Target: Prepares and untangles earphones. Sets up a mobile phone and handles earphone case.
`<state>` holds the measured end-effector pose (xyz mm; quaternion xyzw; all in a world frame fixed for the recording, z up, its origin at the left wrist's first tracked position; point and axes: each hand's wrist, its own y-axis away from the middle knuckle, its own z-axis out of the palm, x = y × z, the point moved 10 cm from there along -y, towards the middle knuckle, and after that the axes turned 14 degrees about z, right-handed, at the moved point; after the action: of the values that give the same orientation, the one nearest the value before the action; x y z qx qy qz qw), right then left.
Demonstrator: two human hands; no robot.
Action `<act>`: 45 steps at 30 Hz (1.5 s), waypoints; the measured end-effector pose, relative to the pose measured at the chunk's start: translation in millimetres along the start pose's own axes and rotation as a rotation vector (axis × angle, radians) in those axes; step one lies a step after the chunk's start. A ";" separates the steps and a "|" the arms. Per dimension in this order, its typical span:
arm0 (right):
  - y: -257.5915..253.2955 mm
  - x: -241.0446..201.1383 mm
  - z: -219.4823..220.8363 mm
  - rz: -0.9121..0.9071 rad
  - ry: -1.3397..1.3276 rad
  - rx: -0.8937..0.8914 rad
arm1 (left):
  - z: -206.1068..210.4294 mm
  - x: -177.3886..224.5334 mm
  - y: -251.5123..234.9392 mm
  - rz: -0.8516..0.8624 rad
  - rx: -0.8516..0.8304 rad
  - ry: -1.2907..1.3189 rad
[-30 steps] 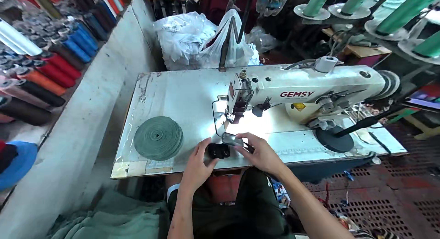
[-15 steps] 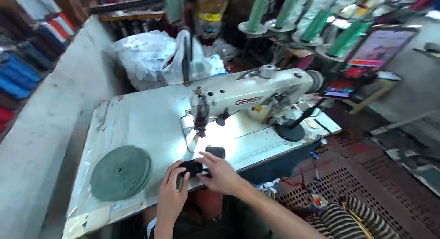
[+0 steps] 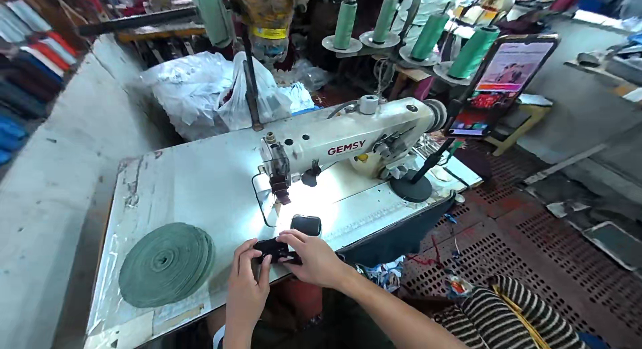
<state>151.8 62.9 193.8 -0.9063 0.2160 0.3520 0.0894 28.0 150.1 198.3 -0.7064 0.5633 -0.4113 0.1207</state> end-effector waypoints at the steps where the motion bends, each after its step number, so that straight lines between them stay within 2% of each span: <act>1: -0.1 0.2 0.1 0.002 0.004 0.002 | 0.2 -0.4 0.0 -0.005 0.006 -0.006; 7: 3.2 2.3 -3.2 0.000 0.010 0.026 | 0.9 -1.6 -0.4 -0.024 0.041 0.018; 9: 12.2 4.2 -25.1 -0.002 -0.033 0.146 | -0.1 -2.9 -0.2 -0.027 0.053 0.050; 11: 29.3 13.3 -77.5 0.043 -0.082 0.368 | -1.5 -4.7 -0.6 -0.027 0.067 0.075; 15: 76.6 36.3 -222.3 0.090 0.013 0.837 | -2.5 -2.9 -1.1 -0.022 0.079 0.041; 17: 94.7 51.1 -273.9 0.137 0.038 0.960 | -0.6 -1.1 -1.7 -0.008 0.074 0.020; 19: 107.3 61.1 -299.7 0.174 0.025 1.014 | -0.6 -0.7 -2.8 0.010 0.074 0.033; 21: 113.5 64.6 -299.7 0.184 0.042 1.014 | -2.9 -1.1 -3.1 0.018 0.073 0.045; 26: 115.4 81.9 -259.3 0.219 0.037 0.959 | -5.2 1.4 -1.8 0.023 0.083 0.032; 29: 116.7 89.7 -251.0 0.235 0.005 0.964 | -5.8 1.3 -1.5 0.032 0.079 0.036; 45: 125.0 99.0 -314.6 0.374 0.177 1.082 | -5.3 1.9 -1.3 0.035 0.088 0.016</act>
<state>348.8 -179.8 357.1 -0.7042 0.5283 0.1243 0.4577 25.2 150.4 203.3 -0.6872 0.5577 -0.4390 0.1545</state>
